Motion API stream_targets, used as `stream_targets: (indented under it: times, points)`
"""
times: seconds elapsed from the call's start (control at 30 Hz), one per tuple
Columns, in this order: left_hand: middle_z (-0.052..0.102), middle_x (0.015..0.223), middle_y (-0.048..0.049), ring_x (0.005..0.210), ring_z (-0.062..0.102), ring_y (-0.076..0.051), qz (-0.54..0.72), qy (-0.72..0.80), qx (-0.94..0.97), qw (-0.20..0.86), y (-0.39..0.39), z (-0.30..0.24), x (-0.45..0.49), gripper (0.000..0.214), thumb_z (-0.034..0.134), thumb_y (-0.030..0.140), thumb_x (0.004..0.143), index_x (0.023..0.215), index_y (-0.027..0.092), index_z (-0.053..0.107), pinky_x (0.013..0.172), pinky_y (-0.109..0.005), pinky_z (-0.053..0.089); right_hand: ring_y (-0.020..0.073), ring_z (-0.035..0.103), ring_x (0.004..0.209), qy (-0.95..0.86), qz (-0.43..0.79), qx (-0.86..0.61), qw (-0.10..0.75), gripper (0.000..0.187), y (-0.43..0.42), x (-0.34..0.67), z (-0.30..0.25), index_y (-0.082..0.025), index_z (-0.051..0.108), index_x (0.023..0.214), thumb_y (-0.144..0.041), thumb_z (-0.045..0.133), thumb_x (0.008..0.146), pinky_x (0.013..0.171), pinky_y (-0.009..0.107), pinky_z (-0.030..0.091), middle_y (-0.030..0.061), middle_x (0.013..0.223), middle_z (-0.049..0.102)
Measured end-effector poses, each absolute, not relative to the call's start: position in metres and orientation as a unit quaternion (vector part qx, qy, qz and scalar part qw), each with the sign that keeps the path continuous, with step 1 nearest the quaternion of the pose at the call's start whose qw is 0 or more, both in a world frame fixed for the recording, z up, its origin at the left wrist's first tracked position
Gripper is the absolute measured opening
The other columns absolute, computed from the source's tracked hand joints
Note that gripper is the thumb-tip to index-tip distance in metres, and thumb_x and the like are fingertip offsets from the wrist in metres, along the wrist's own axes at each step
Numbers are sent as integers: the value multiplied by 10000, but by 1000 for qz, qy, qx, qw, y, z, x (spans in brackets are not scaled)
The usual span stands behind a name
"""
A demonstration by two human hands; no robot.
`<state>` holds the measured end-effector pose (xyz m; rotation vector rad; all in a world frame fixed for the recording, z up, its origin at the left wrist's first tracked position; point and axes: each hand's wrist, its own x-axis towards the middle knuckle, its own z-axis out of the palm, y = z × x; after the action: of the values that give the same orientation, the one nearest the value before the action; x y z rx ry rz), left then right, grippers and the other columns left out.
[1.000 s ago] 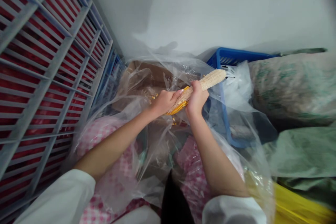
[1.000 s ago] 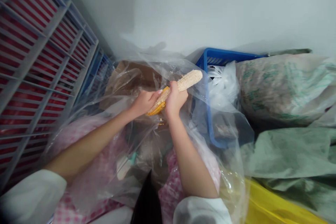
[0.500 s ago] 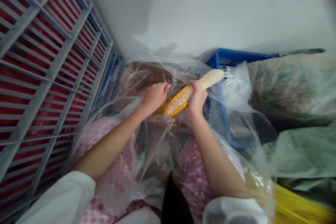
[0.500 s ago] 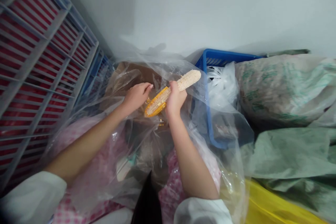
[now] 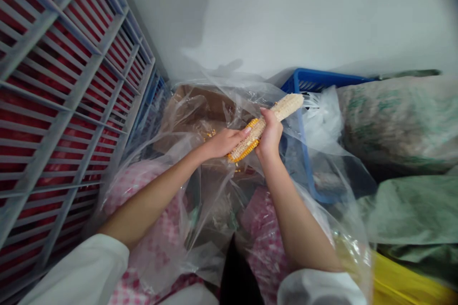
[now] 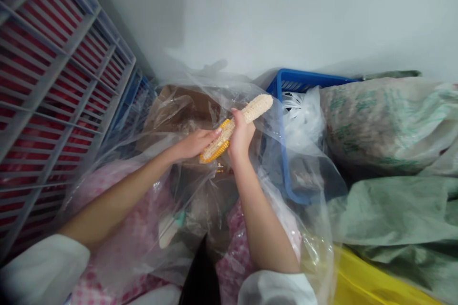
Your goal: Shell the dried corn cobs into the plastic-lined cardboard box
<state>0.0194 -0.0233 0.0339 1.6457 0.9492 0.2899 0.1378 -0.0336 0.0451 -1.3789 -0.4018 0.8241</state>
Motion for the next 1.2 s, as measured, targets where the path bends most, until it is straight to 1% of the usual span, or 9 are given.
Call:
stream_targets:
  times: [0.17,0.33,0.43,0.57,0.7,0.83,0.97,1.07,1.2]
  points:
    - [641,984,-53,904,564,-163,216,393,675,585,-20,28,25,475,309,498,838,999,152,591,788,-248,417,92,397,539,-260,328,-681,601,227,-36,138,43,-159,517,650,-380,565,626,525,231,358,-42,579,455]
    - [634,1030,-67,960,557,-174,232,399,667,585,-17,25,27,463,278,450,864,1034,149,585,845,-274,404,115,447,565,-356,254,-755,489,209,-39,132,47,-170,537,654,-373,567,611,594,257,377,-27,593,512]
    - [628,1060,-72,1003,544,-182,235,412,660,583,-19,25,29,428,272,385,876,1040,145,587,862,-286,400,145,492,616,-376,226,-774,456,240,-41,129,49,-184,534,695,-412,560,624,645,287,386,-11,625,528]
    - [638,1035,-70,974,552,-177,251,431,657,566,-21,20,32,420,263,357,875,997,140,600,865,-283,398,186,527,684,-374,206,-776,465,327,-42,128,48,-200,501,756,-486,577,618,698,330,393,0,645,530]
    - [662,912,-73,838,579,-177,246,452,687,513,-22,15,33,428,254,366,873,871,134,614,811,-294,417,201,535,697,-362,212,-776,471,299,-42,128,47,-207,485,755,-438,604,606,718,347,396,-5,625,514]
    - [657,786,-70,739,578,-185,240,490,693,471,-26,16,34,481,224,424,873,770,138,596,720,-297,429,181,516,662,-371,223,-776,459,256,-41,130,47,-206,494,730,-404,596,603,700,326,393,-9,629,516]
    - [642,716,-54,696,574,-181,248,510,671,478,-30,14,35,514,211,465,867,731,148,591,651,-283,422,151,481,615,-380,229,-777,447,220,-41,130,47,-200,505,714,-380,573,608,669,295,375,-17,633,518]
    - [649,746,-47,734,580,-181,267,506,639,514,-31,9,37,504,233,480,863,796,149,607,653,-280,427,143,467,608,-376,239,-761,471,211,-40,129,47,-197,511,714,-366,576,604,658,279,362,-22,626,516]
    - [665,820,-45,811,594,-172,296,459,570,614,-31,9,42,517,200,476,876,994,151,585,706,-278,449,128,459,597,-382,241,-746,489,199,-40,129,51,-190,519,724,-354,563,620,646,271,367,-27,640,529]
